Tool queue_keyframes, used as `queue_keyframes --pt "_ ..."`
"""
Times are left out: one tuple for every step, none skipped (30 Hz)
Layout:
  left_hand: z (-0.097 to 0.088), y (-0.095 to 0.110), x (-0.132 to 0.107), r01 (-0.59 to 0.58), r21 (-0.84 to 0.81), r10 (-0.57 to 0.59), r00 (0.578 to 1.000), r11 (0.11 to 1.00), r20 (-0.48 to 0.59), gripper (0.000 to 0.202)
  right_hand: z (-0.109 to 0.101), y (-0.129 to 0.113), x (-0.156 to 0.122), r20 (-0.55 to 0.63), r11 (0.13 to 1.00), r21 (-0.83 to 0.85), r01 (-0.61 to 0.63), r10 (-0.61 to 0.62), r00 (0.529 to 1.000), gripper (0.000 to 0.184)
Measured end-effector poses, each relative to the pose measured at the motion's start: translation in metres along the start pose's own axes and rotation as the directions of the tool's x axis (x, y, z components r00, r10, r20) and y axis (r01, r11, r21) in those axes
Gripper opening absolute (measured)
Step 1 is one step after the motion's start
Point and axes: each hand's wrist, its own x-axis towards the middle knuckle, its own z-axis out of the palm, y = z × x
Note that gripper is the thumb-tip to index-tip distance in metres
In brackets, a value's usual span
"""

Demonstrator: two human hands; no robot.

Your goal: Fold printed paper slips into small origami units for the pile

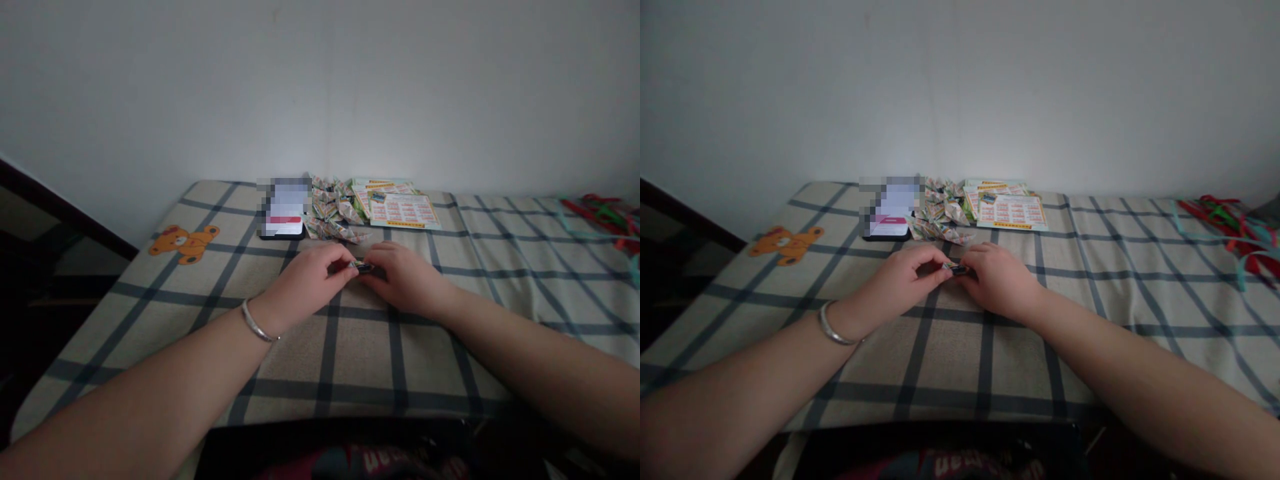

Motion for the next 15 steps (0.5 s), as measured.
queue_keyframes --pt "0.000 0.000 0.001 0.011 -0.007 -0.011 1.000 1.000 -0.018 0.002 -0.002 -0.001 0.002 0.016 0.999 0.007 -0.036 0.036 0.999 0.010" --pt "-0.001 0.000 0.002 0.025 -0.016 -0.026 0.999 1.000 -0.034 0.002 -0.004 -0.001 0.005 0.027 0.997 0.007 -0.077 0.077 0.997 0.011" --pt "-0.001 0.000 0.004 0.042 -0.027 -0.043 0.998 0.999 -0.044 0.003 -0.005 -0.002 0.007 0.038 0.994 0.013 -0.113 0.112 0.993 0.013" --pt "-0.002 0.000 0.005 0.059 -0.036 -0.061 0.997 0.998 -0.046 0.004 -0.006 -0.003 0.009 0.052 0.991 0.019 -0.135 0.134 0.990 0.015" --pt "-0.003 0.000 0.005 0.072 -0.041 -0.074 0.996 0.997 -0.043 0.005 -0.006 -0.005 0.011 0.067 0.988 0.029 -0.154 0.152 0.986 0.016" --pt "-0.003 0.000 0.006 0.080 -0.043 -0.082 0.996 0.996 -0.037 0.005 -0.006 -0.006 0.012 0.087 0.985 0.051 -0.168 0.163 0.983 0.016" --pt "-0.003 0.001 0.006 0.085 -0.043 -0.087 0.996 0.995 -0.032 0.006 -0.006 -0.007 0.012 0.101 0.981 0.069 -0.180 0.173 0.980 0.015" --pt "-0.003 0.001 0.006 0.093 -0.038 -0.094 0.995 0.995 -0.025 0.006 -0.005 -0.008 0.011 0.107 0.978 0.086 -0.192 0.182 0.977 0.015" --pt "-0.003 0.002 0.007 0.104 -0.031 -0.105 0.994 0.994 -0.017 0.006 -0.004 -0.009 0.010 0.104 0.975 0.100 -0.200 0.190 0.976 0.015" --pt "-0.002 0.002 0.007 0.119 -0.021 -0.119 0.993 0.993 -0.008 0.007 -0.003 -0.009 0.009 0.092 0.973 0.108 -0.205 0.195 0.976 0.015" --pt "-0.002 0.002 0.008 0.137 -0.010 -0.137 0.991 0.990 0.005 0.007 -0.002 -0.010 0.008 0.074 0.971 0.114 -0.208 0.201 0.977 0.015" --pt "-0.001 0.003 0.009 0.156 0.002 -0.156 0.988 0.988 0.018 0.008 -0.001 -0.010 0.007 0.056 0.971 0.119 -0.208 0.203 0.978 0.016" --pt "-0.001 0.003 0.010 0.165 0.008 -0.165 0.986 0.986 0.030 0.008 -0.001 -0.010 0.006 0.041 0.969 0.128 -0.213 0.209 0.977 0.018" --pt "-0.001 0.004 0.012 0.176 0.014 -0.177 0.984 0.984 0.038 0.009 0.000 -0.009 0.006 0.033 0.966 0.139 -0.220 0.217 0.976 0.020" --pt "-0.001 0.005 0.015 0.185 0.019 -0.186 0.981 0.982 0.051 0.009 0.000 -0.008 0.006 0.033 0.962 0.152 -0.227 0.225 0.974 0.021"
